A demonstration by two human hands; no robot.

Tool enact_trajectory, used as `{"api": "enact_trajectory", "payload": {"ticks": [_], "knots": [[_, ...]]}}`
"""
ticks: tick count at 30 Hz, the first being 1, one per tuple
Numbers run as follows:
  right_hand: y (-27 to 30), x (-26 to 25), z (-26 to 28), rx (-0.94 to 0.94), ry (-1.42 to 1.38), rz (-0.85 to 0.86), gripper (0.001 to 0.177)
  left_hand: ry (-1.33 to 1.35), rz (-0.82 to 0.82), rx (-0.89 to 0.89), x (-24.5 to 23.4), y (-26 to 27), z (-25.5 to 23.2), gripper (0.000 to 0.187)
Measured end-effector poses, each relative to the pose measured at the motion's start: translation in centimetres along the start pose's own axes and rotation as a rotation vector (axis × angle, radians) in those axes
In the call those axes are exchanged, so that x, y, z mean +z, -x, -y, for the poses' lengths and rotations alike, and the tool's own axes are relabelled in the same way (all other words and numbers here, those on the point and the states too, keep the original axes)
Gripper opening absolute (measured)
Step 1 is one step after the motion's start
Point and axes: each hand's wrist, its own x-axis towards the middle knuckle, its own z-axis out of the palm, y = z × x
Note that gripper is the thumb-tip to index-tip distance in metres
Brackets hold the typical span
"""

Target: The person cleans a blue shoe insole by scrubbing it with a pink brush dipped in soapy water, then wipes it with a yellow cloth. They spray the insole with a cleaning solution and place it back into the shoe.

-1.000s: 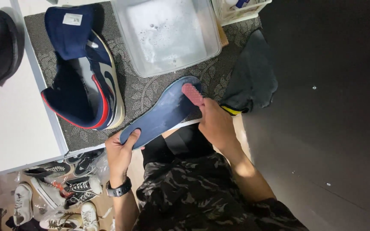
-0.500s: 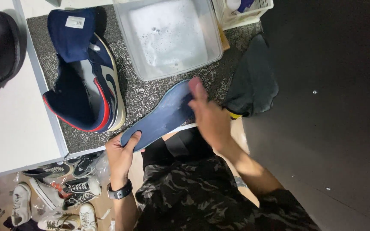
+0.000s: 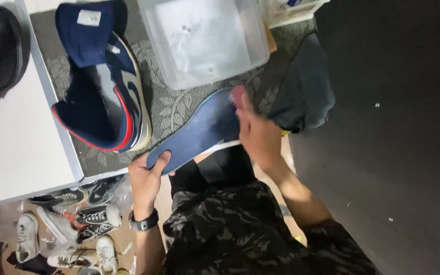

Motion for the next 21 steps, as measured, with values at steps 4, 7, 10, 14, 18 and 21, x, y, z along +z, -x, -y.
{"api": "enact_trajectory", "payload": {"ticks": [4,7,10,14,18,21], "knots": [[3.3,-2.7,4.2,-0.056,-0.08,0.209,0.055,0.012,-0.015,-0.014,0.3,0.3,-1.1,0.022],[2.6,-2.5,2.5,-0.024,-0.247,0.209,0.057,0.019,-0.017,0.023,0.6,0.6,-2.3,0.023],[3.0,-1.2,1.7,0.057,-0.144,-0.02,0.047,-0.001,0.003,0.047,0.7,0.6,-1.8,0.022],[3.2,0.5,-0.1,0.034,-0.033,0.055,0.04,-0.015,0.006,0.065,1.0,0.7,-2.9,0.027],[5.2,-2.4,3.9,0.004,-0.114,0.169,0.058,-0.002,-0.021,0.037,0.4,0.6,-0.7,0.027],[3.5,-3.3,2.5,0.076,-0.179,0.218,0.056,0.0,-0.04,0.039,0.2,0.7,0.5,0.027]]}}
